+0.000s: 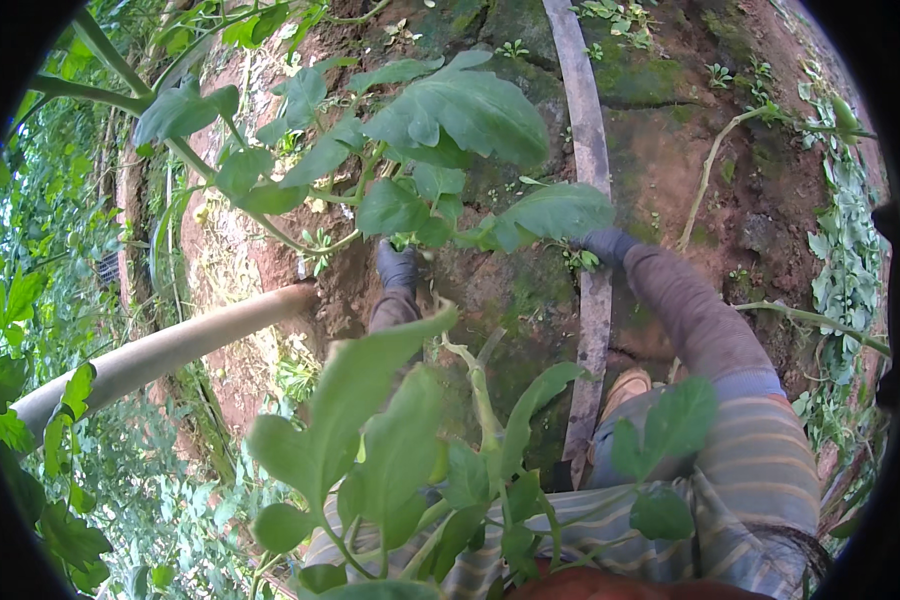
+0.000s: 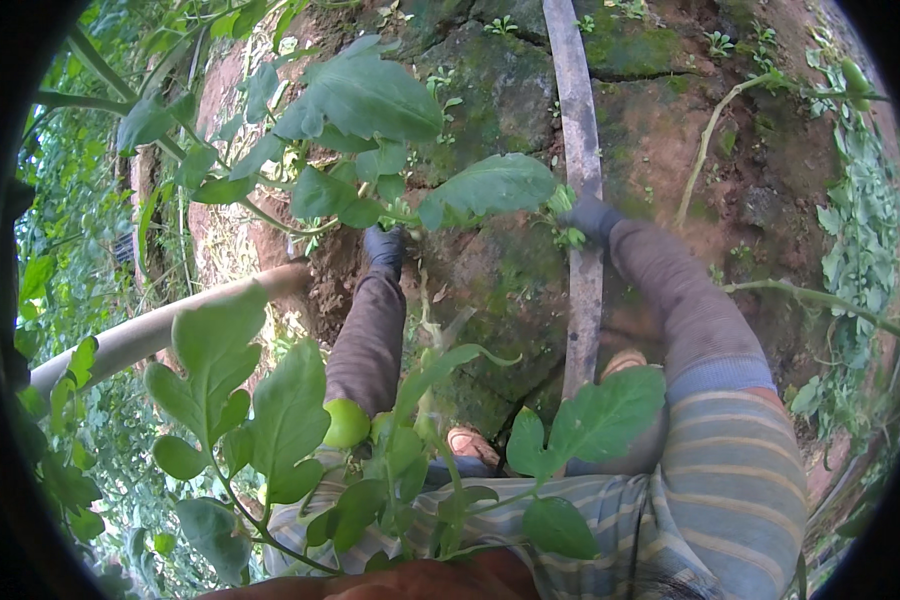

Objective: The person repeatedly pulls small weeds from the soil around tomato plants in a garden bed. They use gloved hands to grasp and remove weeds one by one, occasionally shifting position to reach different areas.

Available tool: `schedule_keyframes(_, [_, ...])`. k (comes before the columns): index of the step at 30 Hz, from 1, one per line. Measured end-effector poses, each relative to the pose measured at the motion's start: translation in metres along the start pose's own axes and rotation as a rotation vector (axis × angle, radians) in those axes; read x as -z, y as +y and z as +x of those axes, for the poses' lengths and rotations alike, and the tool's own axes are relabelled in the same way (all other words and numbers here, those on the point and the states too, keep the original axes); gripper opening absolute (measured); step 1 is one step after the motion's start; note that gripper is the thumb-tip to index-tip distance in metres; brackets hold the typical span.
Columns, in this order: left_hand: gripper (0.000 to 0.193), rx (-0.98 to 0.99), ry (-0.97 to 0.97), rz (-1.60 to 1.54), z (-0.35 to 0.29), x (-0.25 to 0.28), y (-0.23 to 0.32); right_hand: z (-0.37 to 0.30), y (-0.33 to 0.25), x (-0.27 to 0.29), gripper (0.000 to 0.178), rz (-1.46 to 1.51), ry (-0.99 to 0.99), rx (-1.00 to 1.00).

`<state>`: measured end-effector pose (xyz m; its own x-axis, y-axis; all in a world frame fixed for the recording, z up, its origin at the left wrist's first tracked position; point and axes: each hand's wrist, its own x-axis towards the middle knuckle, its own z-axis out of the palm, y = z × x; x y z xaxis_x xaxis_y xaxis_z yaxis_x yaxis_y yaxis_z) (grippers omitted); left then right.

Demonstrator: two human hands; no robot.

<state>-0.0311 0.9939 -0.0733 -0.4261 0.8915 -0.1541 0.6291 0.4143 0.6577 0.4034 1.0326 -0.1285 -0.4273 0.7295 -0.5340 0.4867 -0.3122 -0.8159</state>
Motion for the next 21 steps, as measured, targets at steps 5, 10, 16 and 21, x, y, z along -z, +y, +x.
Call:
schedule_keyframes(5, [0.033,-0.028,-0.095,0.234,0.009,-0.004,-0.002,-0.019,-0.025,0.004,0.095,0.19,0.014,-0.136])
schedule_keyframes(10, [0.03,-0.044,-0.219,0.329,0.017,0.001,-0.007,-0.029,-0.051,0.006,0.088,0.254,0.04,-0.187])
schedule_keyframes(16, [0.025,-0.092,-0.236,0.318,0.015,0.001,-0.001,-0.029,-0.052,0.011,0.06,0.019,0.004,-0.113])
schedule_keyframes(21, [0.02,-0.044,-0.163,0.056,-0.018,0.043,-0.002,-0.021,-0.035,0.009,0.049,0.055,0.038,-0.204])
